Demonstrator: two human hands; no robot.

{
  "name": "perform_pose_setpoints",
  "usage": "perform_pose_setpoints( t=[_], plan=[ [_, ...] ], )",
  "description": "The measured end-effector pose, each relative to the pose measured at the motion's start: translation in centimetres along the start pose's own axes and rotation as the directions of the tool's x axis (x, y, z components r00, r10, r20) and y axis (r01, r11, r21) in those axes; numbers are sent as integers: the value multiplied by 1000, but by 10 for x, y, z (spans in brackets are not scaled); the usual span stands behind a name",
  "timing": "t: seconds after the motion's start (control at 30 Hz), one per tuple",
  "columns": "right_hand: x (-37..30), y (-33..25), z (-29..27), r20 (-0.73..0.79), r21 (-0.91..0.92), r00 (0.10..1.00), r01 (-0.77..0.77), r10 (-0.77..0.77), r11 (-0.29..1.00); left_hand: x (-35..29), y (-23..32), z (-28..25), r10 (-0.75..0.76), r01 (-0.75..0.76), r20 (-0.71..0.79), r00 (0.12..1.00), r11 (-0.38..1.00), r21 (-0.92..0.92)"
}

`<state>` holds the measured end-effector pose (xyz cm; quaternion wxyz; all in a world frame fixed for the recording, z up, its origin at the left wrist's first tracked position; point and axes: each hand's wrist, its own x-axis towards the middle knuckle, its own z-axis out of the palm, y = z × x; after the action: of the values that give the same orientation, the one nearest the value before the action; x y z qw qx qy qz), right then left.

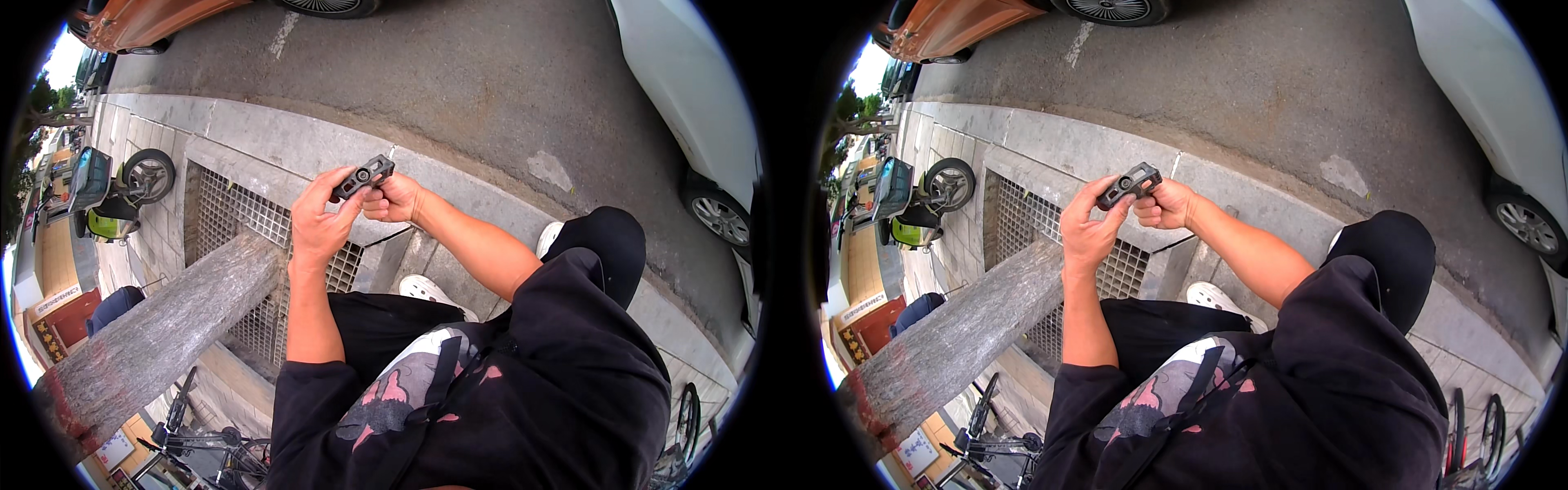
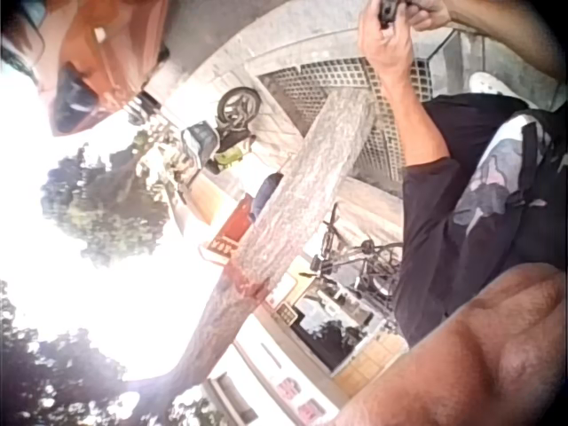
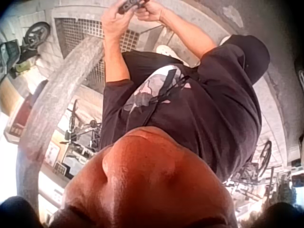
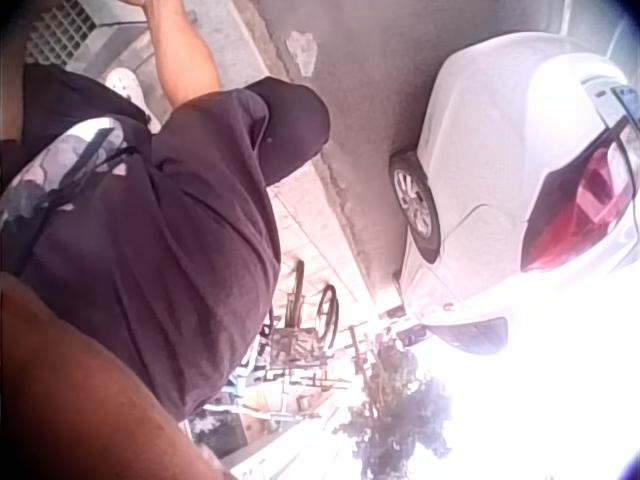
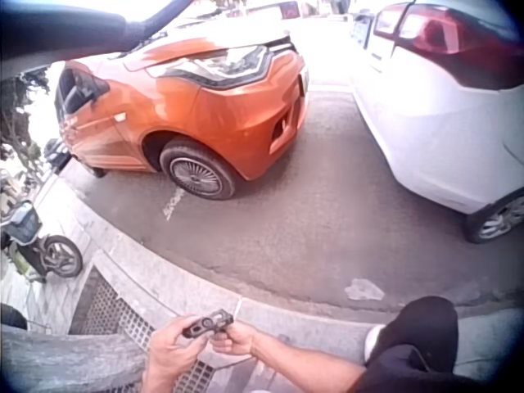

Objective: The person sits on the sidewalk and uses a hammer to tap a bicycle pedal. They repeatedly inspect the pedal by hand, rotating the axle and checking the mechanism.

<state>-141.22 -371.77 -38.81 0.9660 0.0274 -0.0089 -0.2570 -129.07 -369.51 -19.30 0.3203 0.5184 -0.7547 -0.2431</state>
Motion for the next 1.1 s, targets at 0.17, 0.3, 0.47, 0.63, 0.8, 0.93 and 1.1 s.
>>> perform_pose_setpoints(
  t=[0.17, 0.3, 0.47, 0.63, 0.8, 0.93, 1.1],
  plan=[
    [-2, -3, 0, 31, 34, 999, 29, -30, 999, 1, 3, 2, -21, 21, -21, 1000, 1000, -5],
    [-2, -7, 24, -23, 4, 992, 125, -125, 992, -4, -4, -1, -220, 216, -140, 965, 975, -45],
    [0, -25, 62, -92, -60, 957, 270, -275, 961, 8, -14, -9, -538, 339, -271, 798, 773, -536],
    [5, -38, 82, -261, -479, 941, 66, -214, 875, 9, -18, -19, -519, 246, -308, 798, 745, -620],
    [0, -34, 55, -56, -238, 998, -13, 0, 971, -1, -13, -21, -224, 122, -191, 956, 892, -436],
    [-3, -11, 42, 46, -50, 997, 56, -54, 997, -6, -6, -28, -86, 83, 1, 996, 957, -277],
    [-4, 0, 28, -107, -429, 994, -45, -1, 902, -35, -14, -49, -214, 257, 198, 957, 940, -225]
  ],
)
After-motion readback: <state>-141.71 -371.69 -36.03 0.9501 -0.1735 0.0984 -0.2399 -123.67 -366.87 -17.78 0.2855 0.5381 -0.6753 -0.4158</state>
